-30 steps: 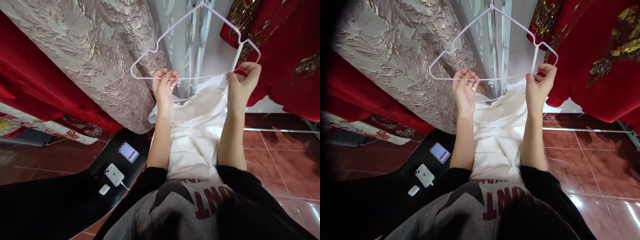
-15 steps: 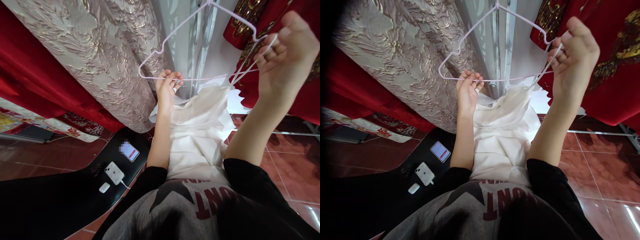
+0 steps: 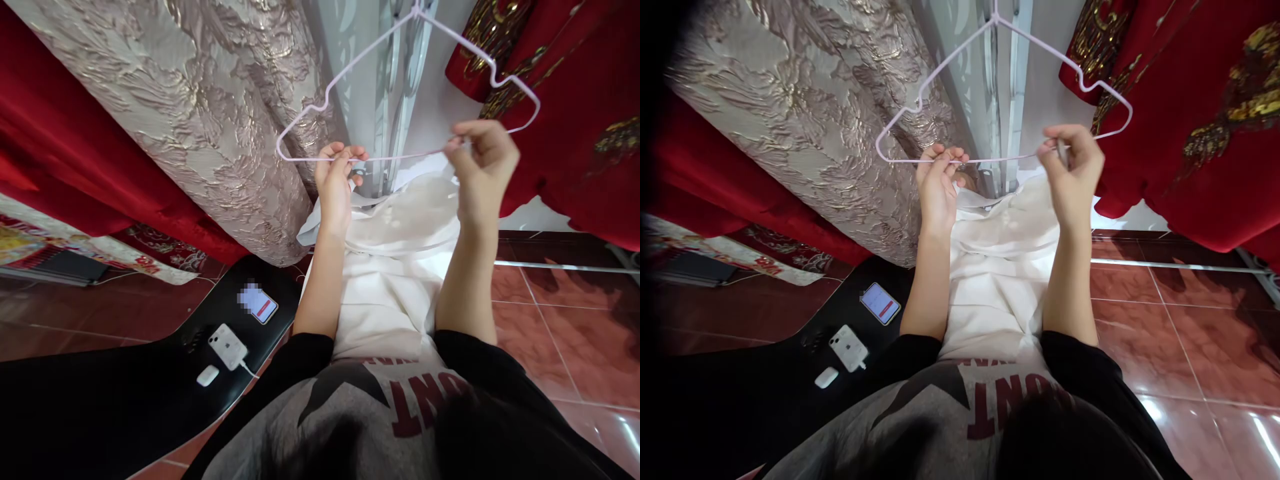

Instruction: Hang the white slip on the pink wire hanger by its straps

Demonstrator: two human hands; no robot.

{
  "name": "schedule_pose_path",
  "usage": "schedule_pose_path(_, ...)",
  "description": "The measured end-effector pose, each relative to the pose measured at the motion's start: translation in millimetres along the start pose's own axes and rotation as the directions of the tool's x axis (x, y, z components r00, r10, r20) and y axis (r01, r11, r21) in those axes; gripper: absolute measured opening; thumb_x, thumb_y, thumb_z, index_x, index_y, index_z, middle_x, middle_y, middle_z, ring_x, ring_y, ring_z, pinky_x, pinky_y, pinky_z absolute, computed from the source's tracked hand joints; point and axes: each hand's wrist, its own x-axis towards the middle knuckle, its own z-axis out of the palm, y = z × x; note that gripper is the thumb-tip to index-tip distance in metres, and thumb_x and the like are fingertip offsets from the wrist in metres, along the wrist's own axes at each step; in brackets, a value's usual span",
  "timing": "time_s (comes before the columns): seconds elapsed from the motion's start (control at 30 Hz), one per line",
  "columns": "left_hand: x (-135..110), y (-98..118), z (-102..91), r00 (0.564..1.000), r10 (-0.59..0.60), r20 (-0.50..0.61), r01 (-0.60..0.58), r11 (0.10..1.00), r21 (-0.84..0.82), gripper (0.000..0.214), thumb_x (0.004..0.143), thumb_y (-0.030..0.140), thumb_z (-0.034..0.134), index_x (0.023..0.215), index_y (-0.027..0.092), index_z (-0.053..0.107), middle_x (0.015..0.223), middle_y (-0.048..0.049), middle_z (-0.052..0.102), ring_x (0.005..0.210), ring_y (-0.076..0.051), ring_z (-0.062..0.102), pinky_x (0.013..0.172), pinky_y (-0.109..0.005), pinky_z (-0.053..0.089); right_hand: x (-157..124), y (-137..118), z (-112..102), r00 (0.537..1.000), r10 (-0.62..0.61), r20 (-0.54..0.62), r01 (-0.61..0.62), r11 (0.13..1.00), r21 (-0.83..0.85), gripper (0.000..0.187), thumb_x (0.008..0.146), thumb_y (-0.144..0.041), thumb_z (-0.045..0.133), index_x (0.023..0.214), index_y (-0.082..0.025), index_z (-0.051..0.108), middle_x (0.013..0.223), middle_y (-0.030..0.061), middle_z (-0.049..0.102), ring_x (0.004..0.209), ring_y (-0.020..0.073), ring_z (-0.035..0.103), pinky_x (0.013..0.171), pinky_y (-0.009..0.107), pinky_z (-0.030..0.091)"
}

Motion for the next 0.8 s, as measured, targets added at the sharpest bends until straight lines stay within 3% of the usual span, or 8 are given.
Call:
schedule_pose_path(0.1, -1.2, -1.1, 0.5, 0.999, 0.013, 0.035, -0.014, 1.0, 0.026, 0.014, 0.096, 0.01, 0.042, 0.096, 0.024, 0.045, 0.102, -0.0055, 0.069, 0.1, -0.018, 0.067, 0.051, -0.023, 0.044, -2.5, -18.2, 23.6, 0.996, 0.05, 0.077, -0.045, 0.996, -0.073, 0.025, 0.082, -0.027, 0.067, 0.107, -0.024, 0.064, 0.107, 0.0035, 0.061, 0.075, 0.011, 0.051, 0.069, 0.031, 0.045)
schedule_pose_path(0.17, -2.0, 1.0, -3.2, 0.997, 0.029, 0.071, -0.033, 0.998, 0.054, 0.014, 0.095, 0.011, 0.042, 0.098, 0.024, 0.047, 0.106, -0.0054, 0.069, 0.104, -0.018, 0.066, 0.053, -0.023, 0.046, -3.8, -23.2, 36.0, 0.99, 0.063, 0.126, -0.048, 0.992, -0.116, 0.021, 0.083, -0.028, 0.066, 0.104, -0.024, 0.066, 0.102, 0.0026, 0.062, 0.073, 0.0103, 0.051, 0.069, 0.03, 0.045)
schedule_pose_path(0.23, -2.5, 4.8, -11.3, 0.991, 0.018, 0.134, -0.033, 0.994, 0.108, 0.013, 0.093, 0.012, 0.046, 0.098, 0.023, 0.05, 0.11, -0.0055, 0.069, 0.108, -0.019, 0.065, 0.056, -0.023, 0.048, -4.6, -22.6, 41.9, 0.996, 0.06, 0.071, -0.05, 0.99, -0.134, 0.014, 0.087, -0.031, 0.061, 0.096, -0.023, 0.068, 0.095, 0.0027, 0.063, 0.074, 0.0108, 0.052, 0.068, 0.03, 0.045)
schedule_pose_path(0.4, 0.0, 11.8, -45.6, 0.928, -0.118, 0.352, -0.038, 0.913, 0.406, 0.03, 0.071, 0.002, 0.061, 0.096, 0.018, 0.064, 0.111, -0.006, 0.068, 0.102, -0.022, 0.066, 0.053, -0.02, 0.048, -3.3, -14.8, 34.8, 0.995, 0.029, -0.1, -0.047, 0.982, -0.18, 0.023, 0.088, -0.04, 0.061, 0.079, -0.02, 0.064, 0.083, 0.0036, 0.059, 0.077, 0.0129, 0.055, 0.071, 0.03, 0.046)
schedule_pose_path(0.47, 2.9, 12.8, -59.8, 0.943, -0.065, 0.328, -0.127, 0.838, 0.531, 0.035, 0.064, -0.001, 0.058, 0.092, 0.017, 0.068, 0.105, -0.0049, 0.069, 0.092, -0.02, 0.065, 0.052, -0.019, 0.048, -2.6, -13.1, 32.2, 0.993, 0.028, -0.111, -0.047, 0.983, -0.177, 0.024, 0.088, -0.042, 0.061, 0.078, -0.02, 0.063, 0.082, 0.0034, 0.058, 0.075, 0.0129, 0.054, 0.071, 0.03, 0.046)
schedule_pose_path(0.53, 6.2, 14.4, -71.8, 0.965, 0.062, 0.256, -0.197, 0.815, 0.545, 0.034, 0.063, -0.001, 0.054, 0.087, 0.018, 0.07, 0.097, -0.0045, 0.07, 0.083, -0.018, 0.064, 0.052, -0.02, 0.048, -2.6, -12.1, 32.2, 0.994, 0.032, -0.104, -0.05, 0.985, -0.167, 0.026, 0.087, -0.045, 0.06, 0.079, -0.021, 0.064, 0.082, 0.0033, 0.058, 0.074, 0.0127, 0.053, 0.071, 0.031, 0.047)
schedule_pose_path(0.7, 12.4, 25.4, -92.8, 0.969, 0.236, 0.076, -0.248, 0.913, 0.325, 0.025, 0.072, 0.004, 0.06, 0.083, 0.023, 0.07, 0.088, -0.0011, 0.067, 0.084, -0.017, 0.064, 0.069, -0.028, 0.057, -3.1, -11.6, 34.1, 0.993, 0.055, -0.101, -0.07, 0.985, -0.154, 0.035, 0.085, -0.055, 0.059, 0.079, -0.022, 0.063, 0.083, 0.0038, 0.058, 0.074, 0.0133, 0.051, 0.076, 0.034, 0.05)
schedule_pose_path(0.8, 11.9, 38.9, -96.5, 0.938, 0.347, -0.01, -0.336, 0.917, 0.216, 0.032, 0.073, -0.002, 0.063, 0.082, 0.027, 0.07, 0.091, 0.0048, 0.067, 0.097, -0.017, 0.062, 0.086, -0.034, 0.058, -3.3, -12.6, 33.4, 0.993, 0.069, -0.1, -0.083, 0.987, -0.138, 0.036, 0.084, -0.057, 0.06, 0.079, -0.022, 0.063, 0.083, 0.0038, 0.058, 0.073, 0.0132, 0.051, 0.077, 0.035, 0.05)
